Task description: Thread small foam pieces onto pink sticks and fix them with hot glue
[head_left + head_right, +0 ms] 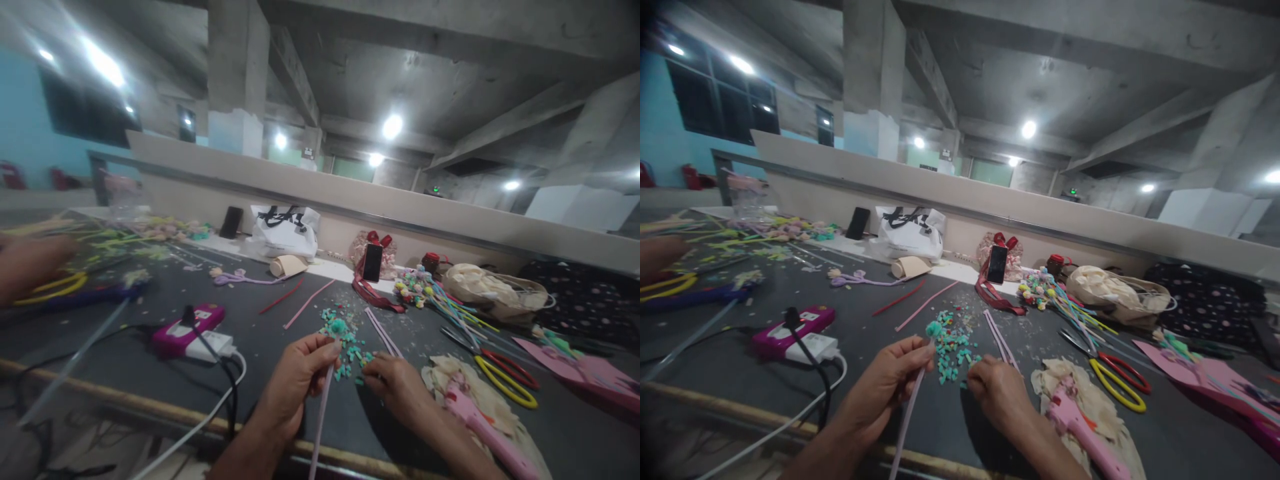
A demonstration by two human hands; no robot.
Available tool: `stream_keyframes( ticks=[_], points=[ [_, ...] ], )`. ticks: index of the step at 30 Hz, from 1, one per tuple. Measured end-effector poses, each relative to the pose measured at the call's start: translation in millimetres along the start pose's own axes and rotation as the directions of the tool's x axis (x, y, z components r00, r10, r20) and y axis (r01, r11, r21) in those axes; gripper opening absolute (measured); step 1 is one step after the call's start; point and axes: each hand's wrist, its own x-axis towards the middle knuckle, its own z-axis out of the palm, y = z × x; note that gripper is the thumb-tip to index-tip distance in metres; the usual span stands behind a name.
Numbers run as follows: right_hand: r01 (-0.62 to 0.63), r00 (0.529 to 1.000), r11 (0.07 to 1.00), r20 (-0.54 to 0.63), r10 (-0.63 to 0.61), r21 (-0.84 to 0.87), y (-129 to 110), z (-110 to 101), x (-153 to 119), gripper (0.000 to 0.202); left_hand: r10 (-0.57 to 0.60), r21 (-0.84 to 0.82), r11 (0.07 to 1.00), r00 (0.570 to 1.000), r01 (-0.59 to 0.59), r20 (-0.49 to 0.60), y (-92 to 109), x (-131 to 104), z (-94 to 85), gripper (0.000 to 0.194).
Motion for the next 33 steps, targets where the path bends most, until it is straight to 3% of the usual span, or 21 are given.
stream_keyframes(
  ticks=[7,9,11,14,18,27,33],
  points=[
    [-0.039,0.998,0.998,-0.049,0.037,-0.053,-11,9,3,0.014,-0.043,0.016,0.999,0.997,0.042,0.067,-6,2,-1.3,0.029],
    [-0.050,0.995,0.999,-0.085,0.051,0.020,-10,7,3,0.014,-0.074,0.033,0.997,0.989,0.071,0.125,-9,5,-4.1,0.031],
    [-0.050,0.991,0.979,-0.113,0.073,0.197,-9,3,2,0.012,-0.093,0.031,0.996,0.981,0.090,0.172,-12,8,-6.0,0.033],
    [-0.032,0.990,0.869,-0.104,0.096,0.493,-14,-7,0,0.010,-0.114,0.013,0.993,0.977,0.113,0.179,-17,11,-5.5,0.033],
    [-0.026,0.986,0.704,-0.097,0.135,0.710,-30,-19,-3,0.009,-0.156,-0.007,0.987,0.970,0.160,0.187,-23,12,-1.7,0.032],
    [-0.027,0.965,0.379,-0.075,0.252,0.925,-40,-24,-4,0.014,-0.149,-0.024,0.987,0.969,0.157,0.197,-29,11,1.9,0.031],
    [-0.063,0.959,0.314,-0.030,0.282,0.947,-35,-12,-3,0.017,-0.144,-0.004,0.989,0.971,0.147,0.190,-30,11,3.7,0.033]
  ],
)
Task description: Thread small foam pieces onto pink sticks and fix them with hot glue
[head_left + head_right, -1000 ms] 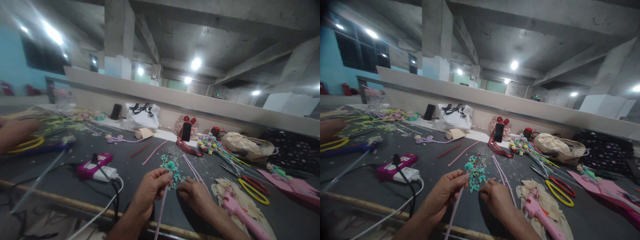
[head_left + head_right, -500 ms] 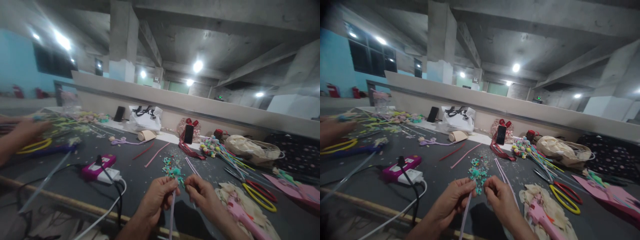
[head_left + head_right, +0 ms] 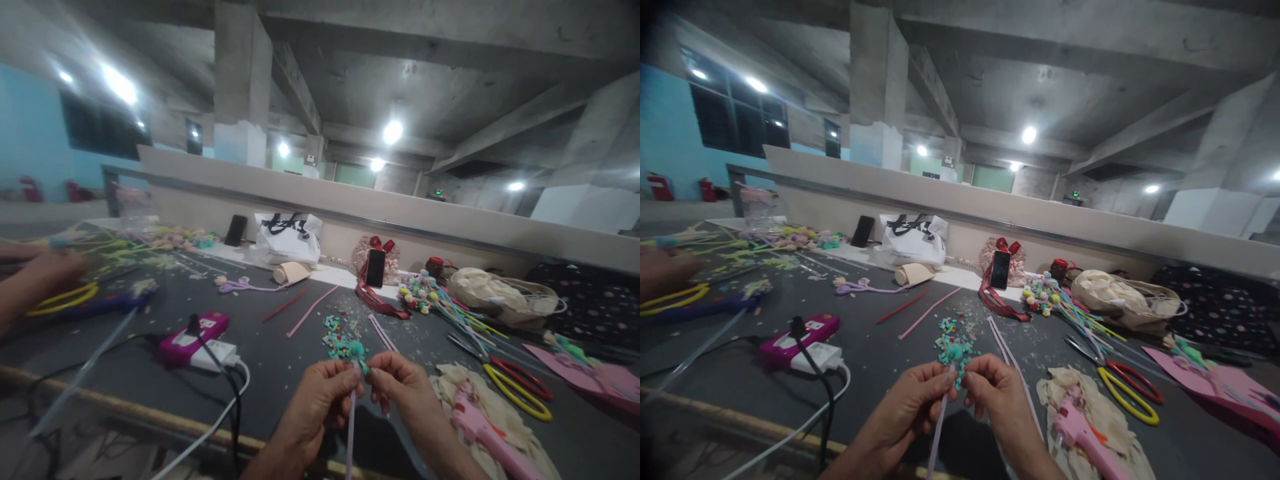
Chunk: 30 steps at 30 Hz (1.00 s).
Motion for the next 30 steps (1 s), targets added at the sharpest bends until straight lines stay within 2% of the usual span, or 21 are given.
stream_keyframes(
  ticks=[7,12,15,19,24,30],
  points=[
    [0.001,1.000,0.996,0.002,-0.001,-0.092,-2,2,-2,0.017,0.039,0.024,0.999,0.999,-0.039,-0.027,-3,-2,4.1,0.031],
    [0.018,1.000,0.989,0.005,-0.018,-0.145,-2,3,-4,0.019,0.044,0.031,0.999,0.999,-0.044,-0.001,-5,-1,5.4,0.030],
    [-0.013,0.999,0.997,0.035,0.015,-0.071,0,2,-4,0.020,0.019,0.038,0.999,0.999,-0.021,0.033,-4,-1,4.4,0.030],
    [-0.095,0.987,0.991,0.140,0.081,0.092,2,-2,-3,0.018,0.007,0.042,0.999,0.998,-0.010,0.065,-2,-3,3.5,0.030],
    [-0.192,0.956,0.957,0.260,0.133,0.219,7,-9,-1,0.015,0.005,0.054,0.998,0.992,-0.012,0.126,-3,-4,4.7,0.031],
    [-0.281,0.925,0.904,0.341,0.167,0.322,15,-12,3,0.012,0.036,0.013,0.999,0.991,-0.038,0.131,-2,-6,7.1,0.031]
  ],
)
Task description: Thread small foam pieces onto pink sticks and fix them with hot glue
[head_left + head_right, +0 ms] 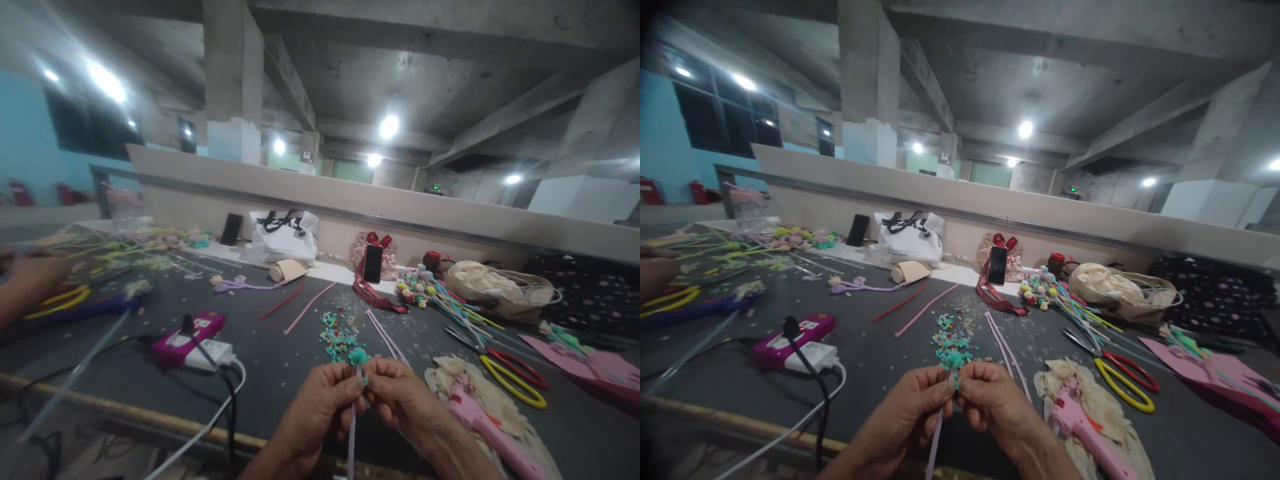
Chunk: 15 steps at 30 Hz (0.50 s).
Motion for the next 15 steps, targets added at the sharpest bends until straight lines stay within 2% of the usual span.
stream_keyframes(
  ticks=[8,15],
  points=[
    [-0.048,0.997,0.997,0.057,0.044,0.057,8,-10,6,0.014,0.015,0.021,1.000,1.000,-0.015,0.003,-5,1,1.9,0.028],
    [-0.015,1.000,0.998,0.012,0.014,0.064,11,-14,7,0.015,-0.013,-0.034,0.999,1.000,0.012,-0.028,-7,7,1.5,0.030]
  ],
)
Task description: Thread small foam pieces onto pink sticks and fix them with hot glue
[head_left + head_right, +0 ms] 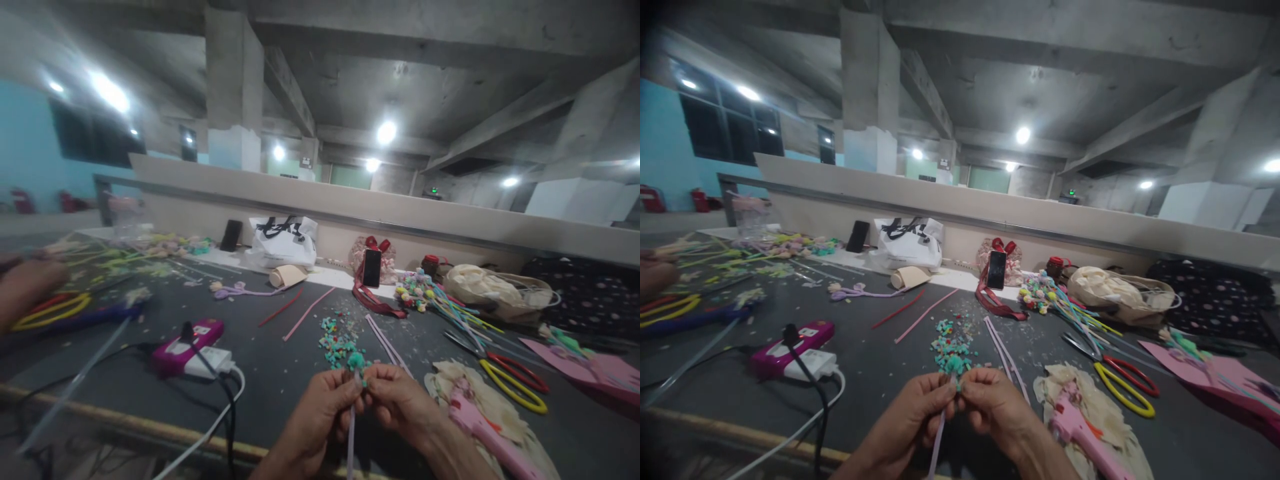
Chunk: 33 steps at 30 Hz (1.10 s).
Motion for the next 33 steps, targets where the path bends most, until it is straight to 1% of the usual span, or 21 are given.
stream_keyframes(
  ticks=[6,12,15,19,21,23,25,26,27,28,29,30,31,32,33],
  points=[
    [0.060,0.997,0.998,-0.052,-0.060,0.006,-6,12,-4,0.023,-0.062,-0.034,0.998,0.998,0.061,-0.015,3,0,-2.0,0.029],
    [0.045,0.989,0.997,-0.140,-0.053,-0.055,-7,18,-6,0.020,-0.008,0.011,1.000,1.000,0.008,-0.012,-3,0,-3.0,0.029],
    [0.023,0.991,0.998,-0.128,-0.029,-0.050,-8,17,-8,0.021,0.007,0.032,0.999,1.000,-0.007,0.006,-4,0,-3.7,0.029],
    [0.036,0.997,0.998,-0.064,-0.039,-0.051,-8,12,-8,0.021,0.032,0.058,0.998,0.999,-0.033,0.020,-3,-2,-2.0,0.028],
    [0.048,0.998,0.996,-0.042,-0.052,-0.076,-8,11,-9,0.020,0.035,0.085,0.996,0.999,-0.037,0.024,-5,-2,-0.1,0.029],
    [0.047,0.997,0.991,-0.050,-0.053,-0.128,-10,10,-13,0.020,0.014,0.100,0.995,1.000,-0.017,0.026,-8,0,1.7,0.031],
    [0.043,0.993,0.966,-0.097,-0.070,-0.256,-17,8,-25,0.020,-0.033,0.090,0.995,0.999,0.030,0.028,-12,3,2.8,0.032],
    [0.041,0.986,0.933,-0.134,-0.095,-0.357,-21,5,-35,0.021,-0.058,0.072,0.996,0.998,0.056,0.032,-14,4,3.1,0.032],
    [0.033,0.975,0.878,-0.176,-0.133,-0.477,-26,0,-46,0.022,-0.078,0.045,0.996,0.996,0.077,0.037,-15,4,3.1,0.032],
    [0.018,0.957,0.794,-0.219,-0.190,-0.608,-32,-8,-60,0.024,-0.091,0.016,0.996,0.995,0.090,0.039,-15,4,3.1,0.031],
    [-0.003,0.932,0.671,-0.245,-0.267,-0.741,-37,-18,-74,0.024,-0.096,-0.006,0.995,0.995,0.097,0.034,-14,3,3.0,0.029],
    [-0.047,0.905,0.524,-0.258,-0.339,-0.851,-41,-31,-88,0.024,-0.096,-0.019,0.995,0.995,0.097,0.023,-13,2,3.0,0.028],
    [-0.102,0.868,0.366,-0.263,-0.421,-0.925,-43,-44,-102,0.024,-0.094,-0.025,0.995,0.996,0.094,0.011,-12,1,3.3,0.027],
    [-0.171,0.824,0.223,-0.263,-0.501,-0.960,-45,-57,-114,0.023,-0.088,-0.024,0.996,0.996,0.088,0.003,-10,0,3.9,0.026],
    [-0.251,0.794,0.102,-0.265,-0.547,-0.963,-44,-69,-124,0.023,-0.079,-0.022,0.997,0.997,0.079,0.000,-9,-1,5.1,0.026]
  ],
)
